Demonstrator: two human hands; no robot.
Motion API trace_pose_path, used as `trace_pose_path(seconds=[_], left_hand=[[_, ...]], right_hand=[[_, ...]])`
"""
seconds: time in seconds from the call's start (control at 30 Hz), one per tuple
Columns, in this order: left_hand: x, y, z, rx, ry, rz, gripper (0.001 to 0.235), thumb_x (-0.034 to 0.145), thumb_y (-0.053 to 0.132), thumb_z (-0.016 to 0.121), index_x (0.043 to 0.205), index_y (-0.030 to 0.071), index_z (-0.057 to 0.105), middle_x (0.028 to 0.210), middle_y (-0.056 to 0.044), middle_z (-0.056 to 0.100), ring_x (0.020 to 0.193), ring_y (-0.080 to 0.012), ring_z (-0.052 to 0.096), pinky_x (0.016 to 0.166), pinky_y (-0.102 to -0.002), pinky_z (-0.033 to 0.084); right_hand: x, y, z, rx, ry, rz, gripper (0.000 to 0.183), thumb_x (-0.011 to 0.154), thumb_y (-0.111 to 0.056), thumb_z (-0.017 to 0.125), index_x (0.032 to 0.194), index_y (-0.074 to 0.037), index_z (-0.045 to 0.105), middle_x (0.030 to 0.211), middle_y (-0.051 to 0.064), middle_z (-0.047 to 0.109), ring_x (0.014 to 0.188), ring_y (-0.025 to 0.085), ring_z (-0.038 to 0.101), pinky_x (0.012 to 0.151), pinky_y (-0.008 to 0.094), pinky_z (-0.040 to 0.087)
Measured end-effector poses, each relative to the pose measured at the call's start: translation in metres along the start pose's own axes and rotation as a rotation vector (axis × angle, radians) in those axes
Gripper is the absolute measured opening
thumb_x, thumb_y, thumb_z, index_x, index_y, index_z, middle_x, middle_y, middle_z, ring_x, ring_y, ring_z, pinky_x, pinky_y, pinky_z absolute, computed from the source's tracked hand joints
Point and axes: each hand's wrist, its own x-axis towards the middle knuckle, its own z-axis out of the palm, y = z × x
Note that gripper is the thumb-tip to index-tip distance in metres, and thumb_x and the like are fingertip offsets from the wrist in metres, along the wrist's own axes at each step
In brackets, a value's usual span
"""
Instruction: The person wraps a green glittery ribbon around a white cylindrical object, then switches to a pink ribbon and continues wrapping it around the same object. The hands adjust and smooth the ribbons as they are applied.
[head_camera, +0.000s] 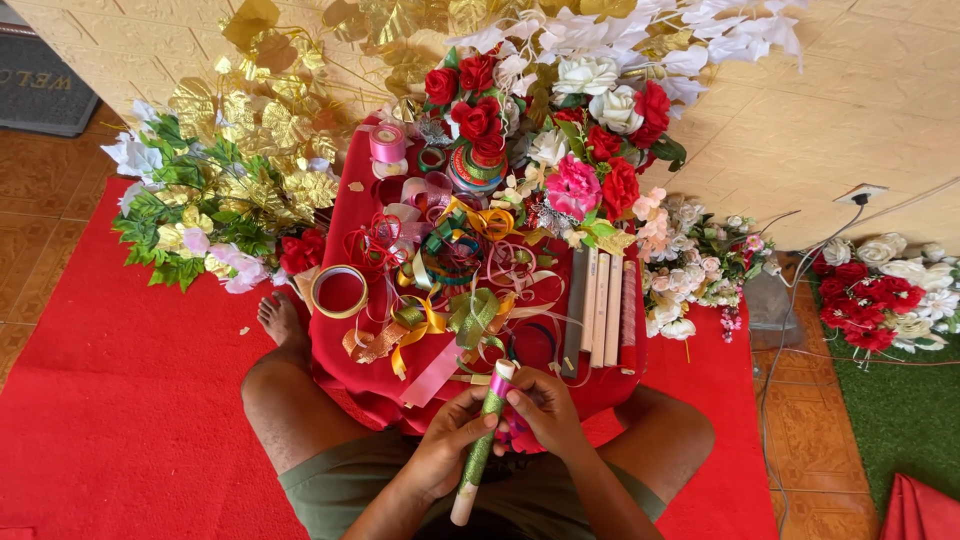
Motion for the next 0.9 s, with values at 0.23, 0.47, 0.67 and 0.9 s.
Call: trace_pose_path(seconds=[0.23, 0.47, 0.67, 0.9], left_hand=[[0.003, -0.004, -0.008, 0.028, 0.032, 0.02, 0.039, 0.093, 0.013, 0.073, 0.128, -0.001, 0.062, 0.103, -0.014, 0.064, 0.091, -0.0215, 0.066, 0.074, -0.041, 0.068], [0.004, -0.008, -0.009, -0.018, 0.03, 0.007, 0.043, 0.089, 0.004, 0.078, 0.127, 0.002, 0.059, 0.103, -0.013, 0.062, 0.082, -0.0197, 0.063, 0.06, -0.032, 0.054], [0.004, -0.008, -0.012, -0.016, 0.06, 0.0, 0.04, 0.088, 0.004, 0.078, 0.124, 0.002, 0.062, 0.101, -0.013, 0.062, 0.086, -0.0218, 0.067, 0.064, -0.035, 0.058], [0.006, -0.007, -0.015, -0.011, 0.017, 0.022, 0.04, 0.093, 0.013, 0.073, 0.128, -0.002, 0.062, 0.105, -0.016, 0.064, 0.092, -0.0267, 0.071, 0.074, -0.041, 0.065]], right_hand=[[0.003, -0.008, 0.002, -0.001, 0.009, -0.045, 0.02, 0.103, -0.024, 0.064, 0.086, -0.015, 0.061, 0.08, -0.003, 0.062, 0.077, 0.009, 0.062, 0.127, 0.054, 0.036], [-0.002, 0.005, -0.003, 0.006, -0.002, 0.029, 0.018, 0.102, -0.023, 0.066, 0.09, -0.01, 0.066, 0.082, 0.002, 0.064, 0.072, 0.013, 0.059, 0.067, 0.03, 0.049], [-0.002, 0.008, -0.005, -0.011, -0.001, 0.046, 0.02, 0.103, -0.025, 0.065, 0.09, -0.01, 0.066, 0.083, 0.0, 0.062, 0.073, 0.012, 0.055, 0.065, 0.028, 0.045], [0.0, -0.001, -0.003, 0.027, -0.023, 0.015, 0.016, 0.104, -0.021, 0.063, 0.095, -0.009, 0.068, 0.087, 0.005, 0.069, 0.078, 0.016, 0.066, 0.071, 0.031, 0.055]])
